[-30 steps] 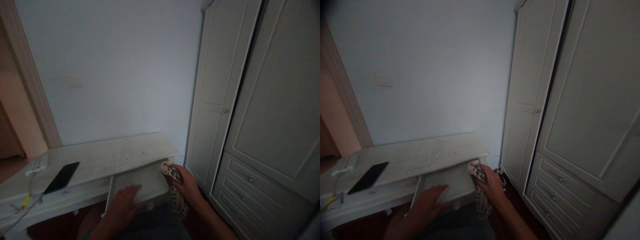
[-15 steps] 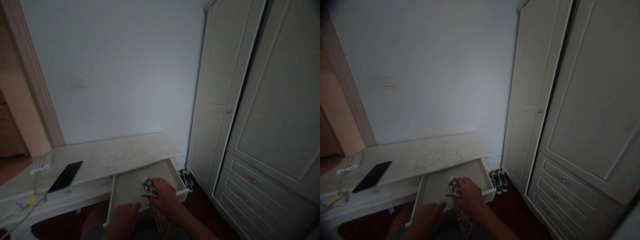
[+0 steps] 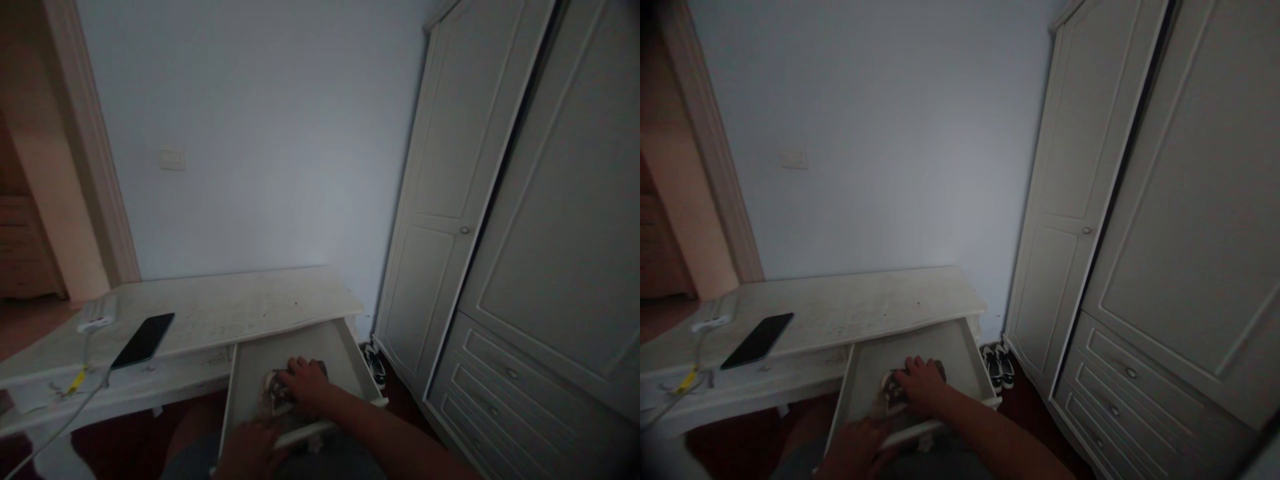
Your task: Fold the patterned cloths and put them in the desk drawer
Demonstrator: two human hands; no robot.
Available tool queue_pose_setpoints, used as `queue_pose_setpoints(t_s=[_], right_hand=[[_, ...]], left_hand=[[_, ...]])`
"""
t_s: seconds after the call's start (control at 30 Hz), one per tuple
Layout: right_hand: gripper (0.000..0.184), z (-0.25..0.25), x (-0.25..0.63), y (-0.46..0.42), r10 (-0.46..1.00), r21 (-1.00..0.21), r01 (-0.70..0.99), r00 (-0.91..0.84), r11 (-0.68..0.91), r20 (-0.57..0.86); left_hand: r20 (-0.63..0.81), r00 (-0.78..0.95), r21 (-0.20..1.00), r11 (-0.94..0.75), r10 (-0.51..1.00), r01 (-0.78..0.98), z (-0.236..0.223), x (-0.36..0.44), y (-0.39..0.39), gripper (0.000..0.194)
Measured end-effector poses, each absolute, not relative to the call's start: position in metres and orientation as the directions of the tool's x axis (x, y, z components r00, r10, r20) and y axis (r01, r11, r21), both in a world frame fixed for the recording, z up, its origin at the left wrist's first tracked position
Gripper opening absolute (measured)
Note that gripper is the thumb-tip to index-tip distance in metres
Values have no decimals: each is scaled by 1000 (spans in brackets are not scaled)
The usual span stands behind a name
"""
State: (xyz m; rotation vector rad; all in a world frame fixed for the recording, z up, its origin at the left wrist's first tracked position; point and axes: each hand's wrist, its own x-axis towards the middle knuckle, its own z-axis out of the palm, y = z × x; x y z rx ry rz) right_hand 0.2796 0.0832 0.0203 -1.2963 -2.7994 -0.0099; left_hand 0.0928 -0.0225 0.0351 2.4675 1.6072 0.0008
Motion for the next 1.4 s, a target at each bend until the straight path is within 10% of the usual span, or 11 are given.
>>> queue_pose_setpoints(t_s=[0.4, 0.67, 0.9, 1.2, 1.4], right_hand=[[53, 35, 282, 133, 981, -162, 983, -54, 85, 186], [81, 22, 179, 124, 821, -158, 806, -556, 570, 128], [73, 36, 267, 125, 428, -42, 432, -900, 901, -80], [73, 45, 358, 123, 969, -146, 959, -235, 245, 77], [97, 28, 349, 117, 957, -99, 955, -270, 280, 101]], left_hand=[[36, 456, 163, -456, 889, 875, 3, 81, -11, 45], [228, 557, 60, -583, 798, 810, -9, 77, -12, 29], [283, 563, 80, -604, 777, 793, -3, 72, -9, 44], [119, 512, 167, -526, 851, 834, 4, 78, -14, 37], [132, 470, 157, -486, 873, 860, -1, 78, -13, 36]])
